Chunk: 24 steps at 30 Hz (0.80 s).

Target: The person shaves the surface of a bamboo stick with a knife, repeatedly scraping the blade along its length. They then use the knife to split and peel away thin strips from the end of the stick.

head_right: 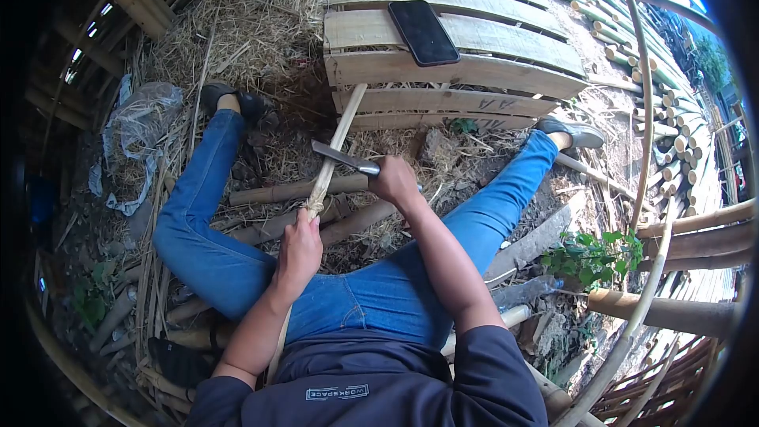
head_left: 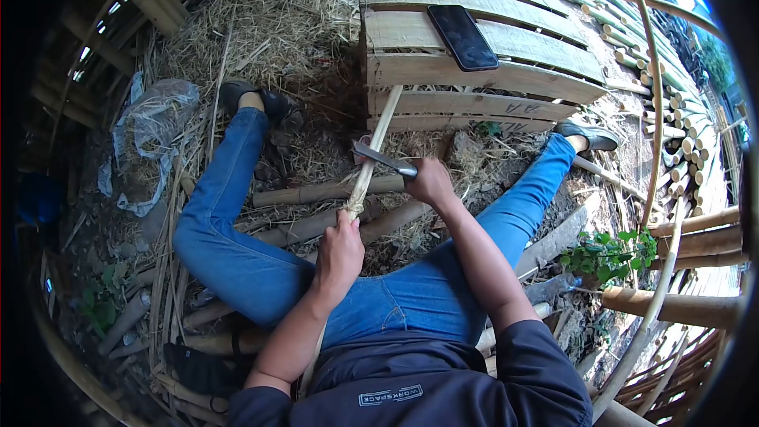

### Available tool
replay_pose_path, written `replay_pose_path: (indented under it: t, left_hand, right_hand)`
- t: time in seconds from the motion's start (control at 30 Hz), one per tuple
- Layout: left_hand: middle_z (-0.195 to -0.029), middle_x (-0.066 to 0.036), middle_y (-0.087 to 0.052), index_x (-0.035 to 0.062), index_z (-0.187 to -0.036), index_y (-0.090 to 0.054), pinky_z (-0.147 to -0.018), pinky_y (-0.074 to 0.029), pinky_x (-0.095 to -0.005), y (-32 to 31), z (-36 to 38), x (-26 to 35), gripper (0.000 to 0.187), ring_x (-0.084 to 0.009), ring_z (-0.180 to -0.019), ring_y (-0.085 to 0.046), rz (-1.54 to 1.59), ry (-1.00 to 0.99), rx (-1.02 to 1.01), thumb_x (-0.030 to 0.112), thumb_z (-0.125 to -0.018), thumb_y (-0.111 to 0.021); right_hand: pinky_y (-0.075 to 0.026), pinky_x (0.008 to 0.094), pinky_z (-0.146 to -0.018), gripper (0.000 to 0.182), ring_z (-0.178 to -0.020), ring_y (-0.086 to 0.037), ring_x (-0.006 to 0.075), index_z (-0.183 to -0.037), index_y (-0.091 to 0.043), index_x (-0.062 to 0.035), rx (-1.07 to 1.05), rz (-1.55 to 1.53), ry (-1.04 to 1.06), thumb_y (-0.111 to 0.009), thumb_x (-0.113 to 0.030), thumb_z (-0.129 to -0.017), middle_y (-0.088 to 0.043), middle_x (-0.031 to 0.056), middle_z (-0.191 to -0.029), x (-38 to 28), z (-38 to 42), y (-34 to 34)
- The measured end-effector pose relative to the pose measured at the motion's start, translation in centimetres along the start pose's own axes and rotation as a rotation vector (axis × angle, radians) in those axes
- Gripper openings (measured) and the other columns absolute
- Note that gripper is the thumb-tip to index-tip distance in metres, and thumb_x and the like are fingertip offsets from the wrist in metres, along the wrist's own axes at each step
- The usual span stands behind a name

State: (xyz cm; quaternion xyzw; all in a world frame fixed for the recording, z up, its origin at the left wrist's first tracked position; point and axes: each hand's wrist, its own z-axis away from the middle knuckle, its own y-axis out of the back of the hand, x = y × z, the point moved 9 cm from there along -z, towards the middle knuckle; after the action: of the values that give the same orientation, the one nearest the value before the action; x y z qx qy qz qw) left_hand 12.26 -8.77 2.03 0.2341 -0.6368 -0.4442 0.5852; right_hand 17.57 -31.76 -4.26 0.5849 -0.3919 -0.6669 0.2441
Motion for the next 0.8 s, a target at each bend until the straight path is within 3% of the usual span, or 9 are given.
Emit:
replay_pose_path:
  t: [0.07, 0.13, 0.37, 0.47, 0.6, 0.8]
  left_hand:
    - [-0.073, -0.031, -0.062, -0.0008, -0.102, -0.049, -0.058, -0.049, -0.0568, 0.2, 0.1, 0.0, 0.018, -0.0493, -0.070, -0.062, 0.034, 0.038, -0.028, 0.017, -0.100, -0.048]
    - [-0.070, -0.029, -0.062, -0.0008, -0.103, -0.049, -0.056, -0.051, -0.0547, 0.0, 0.0, -0.1, 0.020, -0.0472, -0.067, -0.063, 0.013, 0.004, -0.014, 0.019, -0.100, -0.047]
    - [-0.073, -0.031, -0.062, -0.0011, -0.103, -0.049, -0.059, -0.049, -0.0564, 0.2, 0.1, 0.1, 0.018, -0.0498, -0.071, -0.062, 0.057, 0.048, -0.035, 0.017, -0.099, -0.048]
    - [-0.074, -0.031, -0.062, -0.0013, -0.103, -0.049, -0.060, -0.049, -0.0565, 0.0, 0.0, 0.0, 0.019, -0.0497, -0.072, -0.062, 0.034, 0.035, -0.030, 0.017, -0.099, -0.048]
    - [-0.067, -0.028, -0.062, -0.0005, -0.104, -0.049, -0.054, -0.052, -0.0536, -0.1, 0.0, 0.0, 0.020, -0.0460, -0.066, -0.064, -0.020, -0.008, 0.007, 0.019, -0.101, -0.047]
    - [-0.069, -0.028, -0.063, -0.0007, -0.104, -0.050, -0.055, -0.052, -0.0538, 0.0, 0.0, 0.1, 0.021, -0.0466, -0.067, -0.064, -0.014, -0.007, -0.001, 0.019, -0.101, -0.047]
  right_hand:
    - [-0.053, 0.0488, -0.080, 0.020, -0.082, -0.067, 0.0431, -0.082, -0.071, 0.0020, 0.074, -0.105, -0.210, -0.065, -0.015, -0.072, -0.066, 0.0292, -0.078, 3.8, -1.3, 0.3]
    - [-0.053, 0.0487, -0.079, 0.021, -0.082, -0.067, 0.0432, -0.082, -0.071, 0.0018, 0.048, -0.030, -0.237, -0.066, -0.016, -0.073, -0.066, 0.0290, -0.079, 5.5, -1.9, 1.3]
    - [-0.054, 0.0490, -0.077, 0.020, -0.077, -0.066, 0.0434, -0.082, -0.071, -0.0009, 0.091, -0.055, -0.164, -0.065, -0.018, -0.074, -0.066, 0.0270, -0.078, 4.0, -0.9, 1.5]
    - [-0.053, 0.0484, -0.071, 0.019, -0.074, -0.065, 0.0432, -0.077, -0.070, -0.0020, 0.127, -0.009, 0.010, -0.064, -0.020, -0.077, -0.064, 0.0252, -0.072, 1.1, -0.2, 2.5]
    - [-0.054, 0.0497, -0.077, 0.018, -0.077, -0.067, 0.0415, -0.083, -0.072, -0.0073, 0.034, 0.050, 0.043, -0.063, -0.018, -0.074, -0.067, 0.0237, -0.077, -0.9, 0.6, 1.3]
    - [-0.053, 0.0495, -0.079, 0.020, -0.081, -0.067, 0.0430, -0.085, -0.073, -0.0045, 0.069, 0.051, -0.103, -0.062, -0.014, -0.071, -0.068, 0.0256, -0.081, 1.2, -1.5, 2.0]
